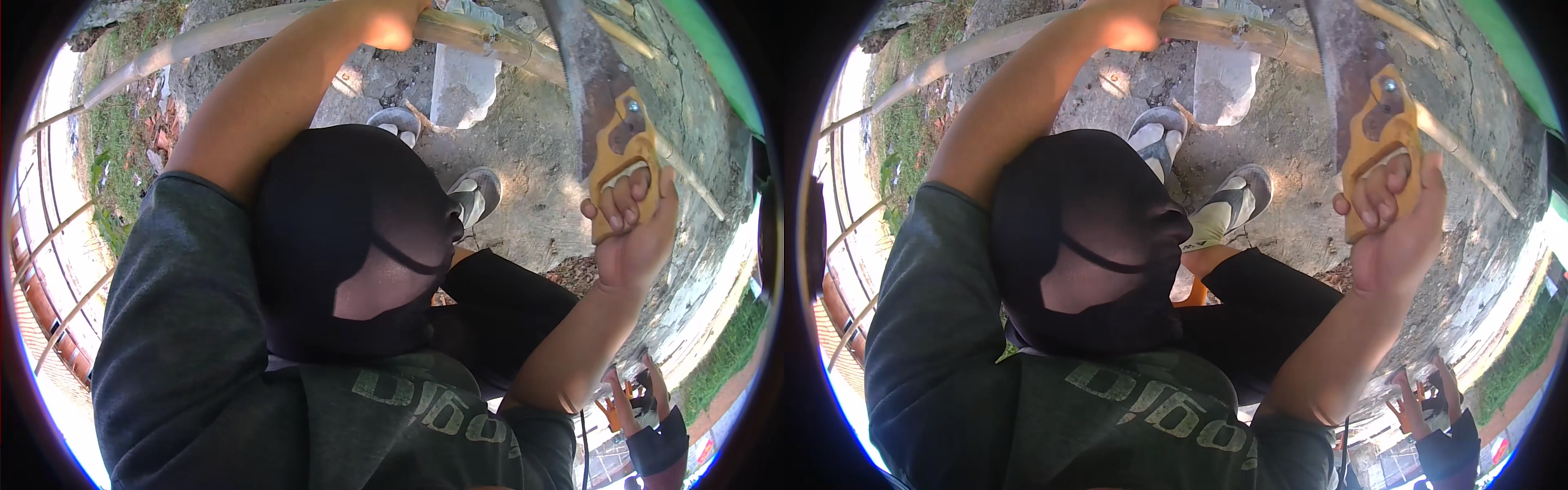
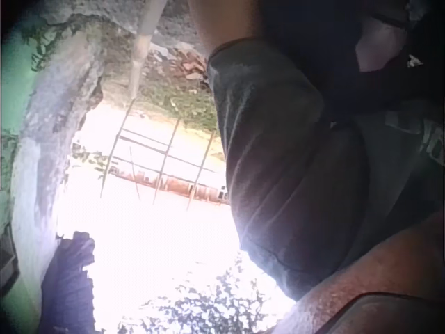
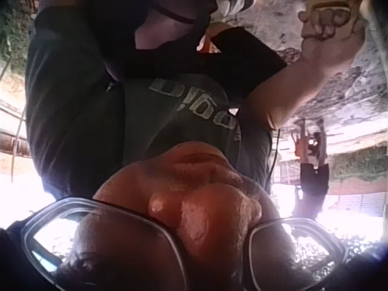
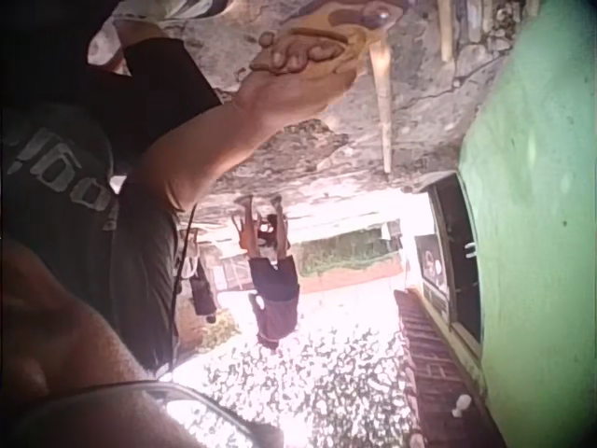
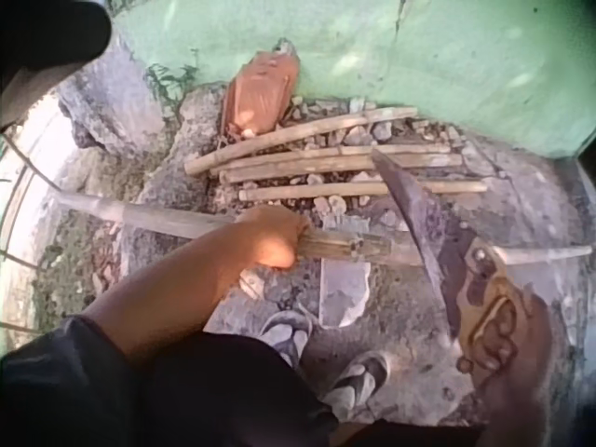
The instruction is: The recorder is using a hand saw to cut a bamboo pole into smaller sections.
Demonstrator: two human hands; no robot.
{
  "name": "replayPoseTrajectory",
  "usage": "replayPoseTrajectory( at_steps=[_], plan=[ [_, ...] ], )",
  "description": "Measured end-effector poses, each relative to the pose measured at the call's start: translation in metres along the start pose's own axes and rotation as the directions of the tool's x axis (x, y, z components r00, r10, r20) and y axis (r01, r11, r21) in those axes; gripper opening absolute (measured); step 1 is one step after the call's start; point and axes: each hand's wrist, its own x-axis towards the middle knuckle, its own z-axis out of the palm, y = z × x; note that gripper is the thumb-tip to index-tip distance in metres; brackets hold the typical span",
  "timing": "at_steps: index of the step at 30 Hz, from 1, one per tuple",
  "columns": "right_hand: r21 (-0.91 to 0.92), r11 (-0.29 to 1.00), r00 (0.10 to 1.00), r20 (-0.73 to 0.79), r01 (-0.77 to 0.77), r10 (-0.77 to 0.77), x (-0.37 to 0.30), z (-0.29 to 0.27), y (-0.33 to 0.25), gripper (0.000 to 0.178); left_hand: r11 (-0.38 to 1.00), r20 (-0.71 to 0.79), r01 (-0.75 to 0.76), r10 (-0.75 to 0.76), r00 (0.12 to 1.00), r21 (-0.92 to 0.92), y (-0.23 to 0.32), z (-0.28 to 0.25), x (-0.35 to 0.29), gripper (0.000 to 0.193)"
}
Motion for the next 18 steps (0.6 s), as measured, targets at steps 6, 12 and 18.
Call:
replayPoseTrajectory(
  at_steps=[6,12,18],
  plan=[
    [-0.038,0.978,0.979,0.028,0.204,-0.203,-0.039,-0.05,-0.023,0.043,0.992,-0.108,-0.114,0.108,0.988,-0.046,-0.01,0.012,0.01,0.036],
    [-0.005,0.959,0.921,0.277,0.284,-0.272,-0.044,-0.071,0.028,0.049,0.999,-0.142,-0.044,0.046,0.989,0.018,-0.048,0.013,-0.01,0.04],
    [-0.194,0.923,0.908,0.332,0.332,-0.257,-0.038,-0.059,0.057,0.051,0.98,-0.23,-0.194,0.196,0.953,0.034,-0.038,0.018,0.007,0.047]
  ],
)
